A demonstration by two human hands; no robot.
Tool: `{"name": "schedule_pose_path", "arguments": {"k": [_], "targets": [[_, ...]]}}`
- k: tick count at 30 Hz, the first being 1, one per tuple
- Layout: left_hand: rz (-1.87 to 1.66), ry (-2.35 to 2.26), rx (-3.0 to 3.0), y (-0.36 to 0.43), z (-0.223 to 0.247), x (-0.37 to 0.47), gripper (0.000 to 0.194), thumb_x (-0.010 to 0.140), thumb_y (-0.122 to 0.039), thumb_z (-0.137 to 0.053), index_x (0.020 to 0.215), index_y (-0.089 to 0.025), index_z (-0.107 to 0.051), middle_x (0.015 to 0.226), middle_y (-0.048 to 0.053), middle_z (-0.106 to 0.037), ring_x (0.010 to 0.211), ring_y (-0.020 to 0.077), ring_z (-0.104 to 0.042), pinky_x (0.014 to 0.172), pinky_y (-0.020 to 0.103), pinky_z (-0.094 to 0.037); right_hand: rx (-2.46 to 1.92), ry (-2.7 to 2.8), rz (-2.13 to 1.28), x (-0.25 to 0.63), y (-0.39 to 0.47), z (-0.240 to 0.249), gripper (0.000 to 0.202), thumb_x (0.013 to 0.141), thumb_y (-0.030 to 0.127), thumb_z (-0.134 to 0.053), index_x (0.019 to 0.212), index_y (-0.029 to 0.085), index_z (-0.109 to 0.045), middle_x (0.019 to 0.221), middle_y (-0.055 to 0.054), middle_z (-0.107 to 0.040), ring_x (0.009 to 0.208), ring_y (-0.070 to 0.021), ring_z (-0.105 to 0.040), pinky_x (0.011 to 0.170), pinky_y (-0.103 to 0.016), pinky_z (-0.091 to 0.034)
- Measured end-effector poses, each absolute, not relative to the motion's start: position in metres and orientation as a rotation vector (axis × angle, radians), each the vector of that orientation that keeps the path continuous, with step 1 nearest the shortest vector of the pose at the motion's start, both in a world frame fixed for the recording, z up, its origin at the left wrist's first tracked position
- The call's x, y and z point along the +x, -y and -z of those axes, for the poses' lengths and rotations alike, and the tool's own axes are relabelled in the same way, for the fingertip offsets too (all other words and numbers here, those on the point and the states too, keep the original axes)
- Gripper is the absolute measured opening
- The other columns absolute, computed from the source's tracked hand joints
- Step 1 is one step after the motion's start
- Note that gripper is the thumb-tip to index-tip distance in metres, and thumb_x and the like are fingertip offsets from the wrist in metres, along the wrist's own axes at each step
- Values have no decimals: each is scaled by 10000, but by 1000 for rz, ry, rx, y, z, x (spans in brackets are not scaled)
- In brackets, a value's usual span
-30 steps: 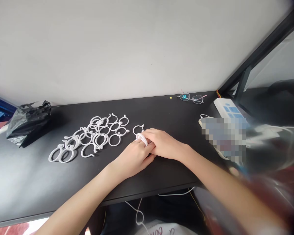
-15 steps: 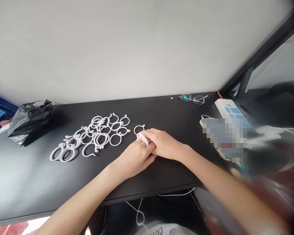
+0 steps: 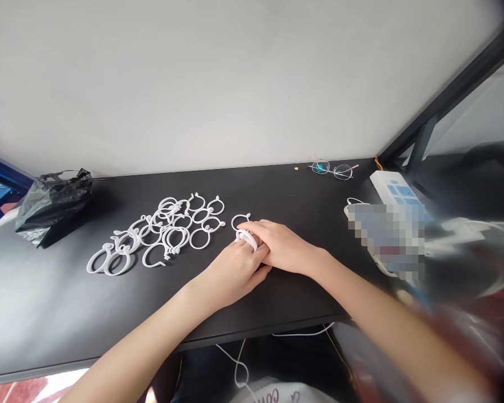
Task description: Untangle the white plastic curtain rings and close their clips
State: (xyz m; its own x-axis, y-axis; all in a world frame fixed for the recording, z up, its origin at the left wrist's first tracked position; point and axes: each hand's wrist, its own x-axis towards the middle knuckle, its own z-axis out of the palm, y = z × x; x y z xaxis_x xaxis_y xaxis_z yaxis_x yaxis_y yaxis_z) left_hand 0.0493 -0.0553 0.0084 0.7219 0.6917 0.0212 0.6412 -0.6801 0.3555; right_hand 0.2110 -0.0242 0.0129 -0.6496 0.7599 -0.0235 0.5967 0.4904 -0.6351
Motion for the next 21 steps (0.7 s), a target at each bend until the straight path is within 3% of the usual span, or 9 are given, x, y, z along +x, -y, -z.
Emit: {"name": "schedule_pose_path", "arguments": {"k": [10,21], "targets": [[-195,-1049,2682,60,-6,48,105,908,-183,-483,973,-132,-549,880,97,-622,768,232,-583,653,363,-505,-1080,2542,-832,209,25,-15,269,780,7,-540,987,175,-577,877,-30,-596,798,-160,-503,659,-255,-414],[-158,-1065,2731,63,-6,49,106,911,-190,-481,952,-126,-556,892,118,-626,798,254,-595,671,390,-516,-1065,2603,-767,211,27,-13,288,794,-1,-512,1018,166,-582,930,-48,-608,819,-170,-504,666,-270,-430]]}}
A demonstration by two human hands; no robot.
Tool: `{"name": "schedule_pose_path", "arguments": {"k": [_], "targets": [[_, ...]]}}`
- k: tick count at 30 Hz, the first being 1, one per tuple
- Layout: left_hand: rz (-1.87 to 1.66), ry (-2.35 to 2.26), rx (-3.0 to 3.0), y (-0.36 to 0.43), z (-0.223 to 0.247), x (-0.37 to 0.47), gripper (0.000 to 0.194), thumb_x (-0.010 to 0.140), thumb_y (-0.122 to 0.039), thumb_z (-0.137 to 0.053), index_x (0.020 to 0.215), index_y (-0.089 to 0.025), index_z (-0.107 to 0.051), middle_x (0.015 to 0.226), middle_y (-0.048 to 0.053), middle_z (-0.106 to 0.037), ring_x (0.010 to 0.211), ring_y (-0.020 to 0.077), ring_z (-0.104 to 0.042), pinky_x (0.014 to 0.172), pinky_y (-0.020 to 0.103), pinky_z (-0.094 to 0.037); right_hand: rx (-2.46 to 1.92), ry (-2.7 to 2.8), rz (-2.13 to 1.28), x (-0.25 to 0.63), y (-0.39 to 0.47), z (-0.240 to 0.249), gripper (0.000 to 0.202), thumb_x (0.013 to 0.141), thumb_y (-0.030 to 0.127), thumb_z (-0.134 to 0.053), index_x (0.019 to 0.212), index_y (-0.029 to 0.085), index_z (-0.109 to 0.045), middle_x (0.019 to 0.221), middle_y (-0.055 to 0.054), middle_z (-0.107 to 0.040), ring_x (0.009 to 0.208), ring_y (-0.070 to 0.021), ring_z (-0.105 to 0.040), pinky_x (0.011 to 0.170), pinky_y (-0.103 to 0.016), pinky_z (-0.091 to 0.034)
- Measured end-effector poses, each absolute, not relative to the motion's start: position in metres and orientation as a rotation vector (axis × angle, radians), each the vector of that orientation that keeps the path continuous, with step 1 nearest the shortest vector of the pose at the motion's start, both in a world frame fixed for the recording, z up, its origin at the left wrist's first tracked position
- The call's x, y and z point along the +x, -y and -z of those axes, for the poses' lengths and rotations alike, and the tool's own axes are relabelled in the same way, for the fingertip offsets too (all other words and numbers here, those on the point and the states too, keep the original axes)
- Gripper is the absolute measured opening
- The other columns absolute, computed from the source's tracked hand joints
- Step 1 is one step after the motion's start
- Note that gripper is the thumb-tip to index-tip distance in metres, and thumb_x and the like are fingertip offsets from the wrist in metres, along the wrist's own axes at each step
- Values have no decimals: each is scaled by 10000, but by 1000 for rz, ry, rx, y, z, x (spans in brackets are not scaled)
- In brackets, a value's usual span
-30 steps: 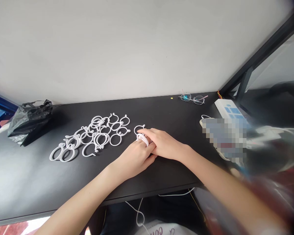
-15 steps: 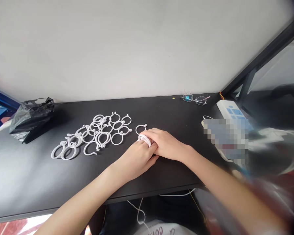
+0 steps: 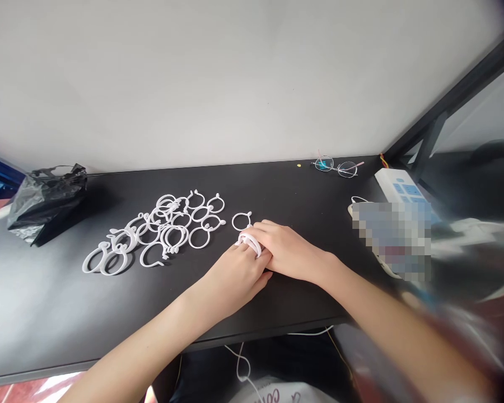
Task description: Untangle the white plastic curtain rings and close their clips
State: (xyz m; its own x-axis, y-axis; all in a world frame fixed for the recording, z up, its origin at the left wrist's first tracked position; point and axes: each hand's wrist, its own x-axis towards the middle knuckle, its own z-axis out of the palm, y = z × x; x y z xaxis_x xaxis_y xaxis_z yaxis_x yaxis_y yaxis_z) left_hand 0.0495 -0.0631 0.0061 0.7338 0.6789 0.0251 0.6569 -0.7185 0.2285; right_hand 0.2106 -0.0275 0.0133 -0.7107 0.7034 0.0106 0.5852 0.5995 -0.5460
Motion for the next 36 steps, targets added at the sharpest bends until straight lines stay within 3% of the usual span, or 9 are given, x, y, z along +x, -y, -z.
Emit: {"name": "schedule_pose_path", "arguments": {"k": [15,36], "targets": [[-157,-1064,2711,61,-7,49,121,909,-187,-485,992,-124,-546,931,122,-625,830,253,-600,698,386,-520,-1066,2528,-836,210,24,-12,187,779,17,-543,880,173,-556,847,-21,-593,764,-151,-471,614,-246,-376],[-128,-1075,2692,61,-6,48,134,918,-217,-484,1018,-137,-526,970,127,-628,869,258,-608,723,393,-524,-1080,2525,-849,209,24,-13,189,810,40,-549,932,180,-582,851,-21,-591,783,-155,-481,627,-248,-378]]}}
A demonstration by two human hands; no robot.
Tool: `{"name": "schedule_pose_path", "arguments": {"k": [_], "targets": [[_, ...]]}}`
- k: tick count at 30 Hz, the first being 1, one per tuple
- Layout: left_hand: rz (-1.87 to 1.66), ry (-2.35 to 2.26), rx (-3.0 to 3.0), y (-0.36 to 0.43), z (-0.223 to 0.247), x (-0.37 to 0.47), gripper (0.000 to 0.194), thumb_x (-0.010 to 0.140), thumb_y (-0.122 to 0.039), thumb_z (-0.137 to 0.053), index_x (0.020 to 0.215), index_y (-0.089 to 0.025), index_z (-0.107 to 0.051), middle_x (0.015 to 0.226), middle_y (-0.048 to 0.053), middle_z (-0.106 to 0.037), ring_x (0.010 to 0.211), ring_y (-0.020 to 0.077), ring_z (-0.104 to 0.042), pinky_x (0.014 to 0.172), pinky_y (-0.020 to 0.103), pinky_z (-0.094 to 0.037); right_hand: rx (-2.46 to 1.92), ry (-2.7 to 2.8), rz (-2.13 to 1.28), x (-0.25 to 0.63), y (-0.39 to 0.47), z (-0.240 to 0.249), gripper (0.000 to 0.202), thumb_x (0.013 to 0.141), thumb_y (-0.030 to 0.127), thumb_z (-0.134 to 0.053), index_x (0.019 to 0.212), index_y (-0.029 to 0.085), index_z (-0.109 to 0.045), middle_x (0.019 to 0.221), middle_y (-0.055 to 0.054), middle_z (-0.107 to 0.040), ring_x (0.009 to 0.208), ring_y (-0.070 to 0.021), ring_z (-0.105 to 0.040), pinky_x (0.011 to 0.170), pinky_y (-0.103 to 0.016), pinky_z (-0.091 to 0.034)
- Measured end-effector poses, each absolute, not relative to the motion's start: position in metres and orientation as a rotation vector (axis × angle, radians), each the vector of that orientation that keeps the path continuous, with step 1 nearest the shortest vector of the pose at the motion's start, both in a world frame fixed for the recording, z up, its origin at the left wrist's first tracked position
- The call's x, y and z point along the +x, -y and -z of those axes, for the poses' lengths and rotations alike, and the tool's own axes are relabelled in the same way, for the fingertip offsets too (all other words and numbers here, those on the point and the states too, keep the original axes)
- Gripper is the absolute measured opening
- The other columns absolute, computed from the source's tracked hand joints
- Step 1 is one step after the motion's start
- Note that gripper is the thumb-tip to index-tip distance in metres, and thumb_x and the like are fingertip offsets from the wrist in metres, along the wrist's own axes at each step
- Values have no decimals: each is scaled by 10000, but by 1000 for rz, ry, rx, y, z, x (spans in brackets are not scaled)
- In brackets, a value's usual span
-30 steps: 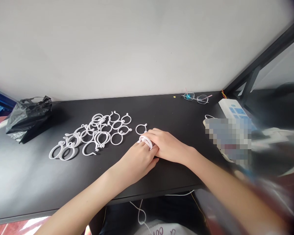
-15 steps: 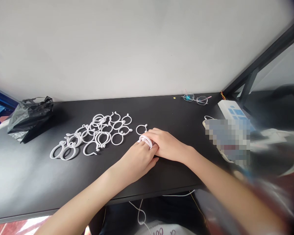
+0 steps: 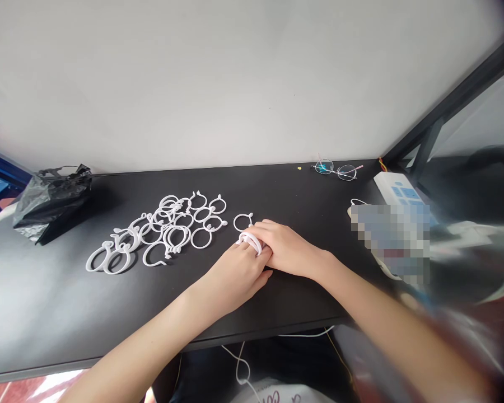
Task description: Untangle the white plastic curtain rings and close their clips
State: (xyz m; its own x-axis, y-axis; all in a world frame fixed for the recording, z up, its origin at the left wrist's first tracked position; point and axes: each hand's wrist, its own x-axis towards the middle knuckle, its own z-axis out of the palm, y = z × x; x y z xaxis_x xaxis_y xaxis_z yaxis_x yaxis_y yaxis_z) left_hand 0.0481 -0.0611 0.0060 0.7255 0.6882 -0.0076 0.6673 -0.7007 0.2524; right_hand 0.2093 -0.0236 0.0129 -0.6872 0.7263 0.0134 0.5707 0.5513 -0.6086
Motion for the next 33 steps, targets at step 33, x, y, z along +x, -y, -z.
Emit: {"name": "schedule_pose_path", "arguments": {"k": [33], "targets": [[-140,-1070,2690,62,-5,48,124,915,-210,-493,1008,-134,-526,972,132,-631,869,262,-613,720,401,-531,-1086,2530,-846,209,24,-12,195,798,33,-540,920,180,-582,847,-25,-591,783,-161,-483,628,-252,-377]]}}
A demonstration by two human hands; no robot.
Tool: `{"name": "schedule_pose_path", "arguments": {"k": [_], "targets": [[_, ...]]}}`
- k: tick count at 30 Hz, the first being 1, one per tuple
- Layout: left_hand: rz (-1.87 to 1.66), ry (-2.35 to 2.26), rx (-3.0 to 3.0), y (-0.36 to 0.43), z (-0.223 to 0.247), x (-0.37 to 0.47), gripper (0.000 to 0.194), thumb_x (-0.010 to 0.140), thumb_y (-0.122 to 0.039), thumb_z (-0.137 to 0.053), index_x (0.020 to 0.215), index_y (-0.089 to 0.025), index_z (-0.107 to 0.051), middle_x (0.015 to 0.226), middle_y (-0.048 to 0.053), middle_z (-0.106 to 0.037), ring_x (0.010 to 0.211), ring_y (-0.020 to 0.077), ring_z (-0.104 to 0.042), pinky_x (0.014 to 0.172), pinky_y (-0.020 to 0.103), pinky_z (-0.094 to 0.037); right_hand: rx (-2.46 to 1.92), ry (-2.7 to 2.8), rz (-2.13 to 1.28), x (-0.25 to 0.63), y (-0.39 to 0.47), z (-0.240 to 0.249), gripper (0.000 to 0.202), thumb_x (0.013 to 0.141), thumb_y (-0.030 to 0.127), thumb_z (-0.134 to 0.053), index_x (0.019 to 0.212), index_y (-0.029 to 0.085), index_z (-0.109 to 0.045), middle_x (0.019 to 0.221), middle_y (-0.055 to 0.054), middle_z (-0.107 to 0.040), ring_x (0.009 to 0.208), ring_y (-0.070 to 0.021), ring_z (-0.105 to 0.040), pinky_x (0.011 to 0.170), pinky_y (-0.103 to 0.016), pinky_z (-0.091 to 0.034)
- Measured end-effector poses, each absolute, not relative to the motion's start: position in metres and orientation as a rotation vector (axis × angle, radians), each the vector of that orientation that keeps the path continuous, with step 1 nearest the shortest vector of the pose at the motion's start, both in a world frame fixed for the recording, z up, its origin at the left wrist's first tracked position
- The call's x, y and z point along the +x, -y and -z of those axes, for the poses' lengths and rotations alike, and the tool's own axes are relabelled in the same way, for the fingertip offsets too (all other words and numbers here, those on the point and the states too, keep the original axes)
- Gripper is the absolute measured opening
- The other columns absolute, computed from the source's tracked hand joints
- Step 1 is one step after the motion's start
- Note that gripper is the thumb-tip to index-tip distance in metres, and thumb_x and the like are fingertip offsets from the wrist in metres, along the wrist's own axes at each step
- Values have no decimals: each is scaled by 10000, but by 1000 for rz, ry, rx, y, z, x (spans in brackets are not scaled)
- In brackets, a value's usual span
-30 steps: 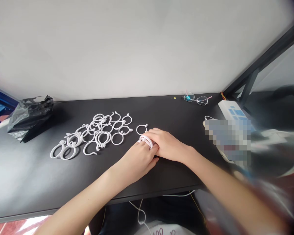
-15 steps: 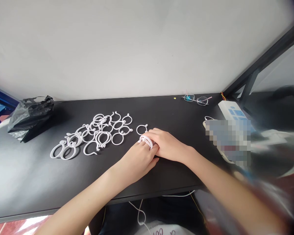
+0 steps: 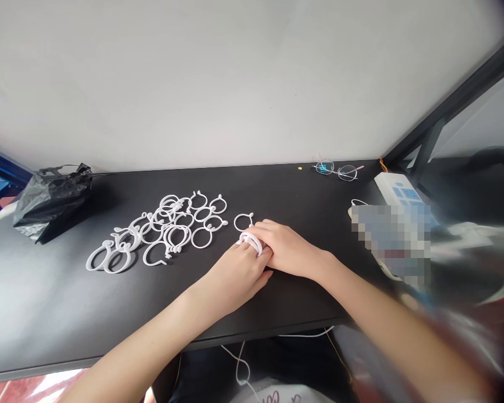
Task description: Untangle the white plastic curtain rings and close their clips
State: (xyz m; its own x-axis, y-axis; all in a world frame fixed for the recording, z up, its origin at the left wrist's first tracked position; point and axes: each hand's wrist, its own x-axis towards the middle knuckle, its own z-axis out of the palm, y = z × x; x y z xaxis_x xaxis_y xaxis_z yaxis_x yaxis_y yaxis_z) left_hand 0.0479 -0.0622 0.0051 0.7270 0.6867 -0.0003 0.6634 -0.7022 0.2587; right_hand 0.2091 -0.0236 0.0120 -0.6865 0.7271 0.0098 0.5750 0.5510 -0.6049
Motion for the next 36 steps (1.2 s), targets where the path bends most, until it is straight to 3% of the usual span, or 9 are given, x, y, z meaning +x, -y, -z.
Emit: {"name": "schedule_pose_path", "arguments": {"k": [30,36], "targets": [[-136,-1072,2736,64,-7,49,152,915,-218,-500,1026,-122,-537,979,143,-630,909,275,-611,767,412,-519,-1080,2558,-817,209,24,-13,227,798,39,-557,976,173,-598,887,-39,-610,809,-170,-504,647,-263,-413],[-99,-1097,2766,66,-9,49,143,907,-223,-506,1011,-129,-537,939,126,-627,846,257,-609,714,384,-514,-1072,2564,-810,210,25,-11,250,808,46,-556,1021,168,-604,911,-37,-619,826,-170,-504,661,-268,-427]]}}
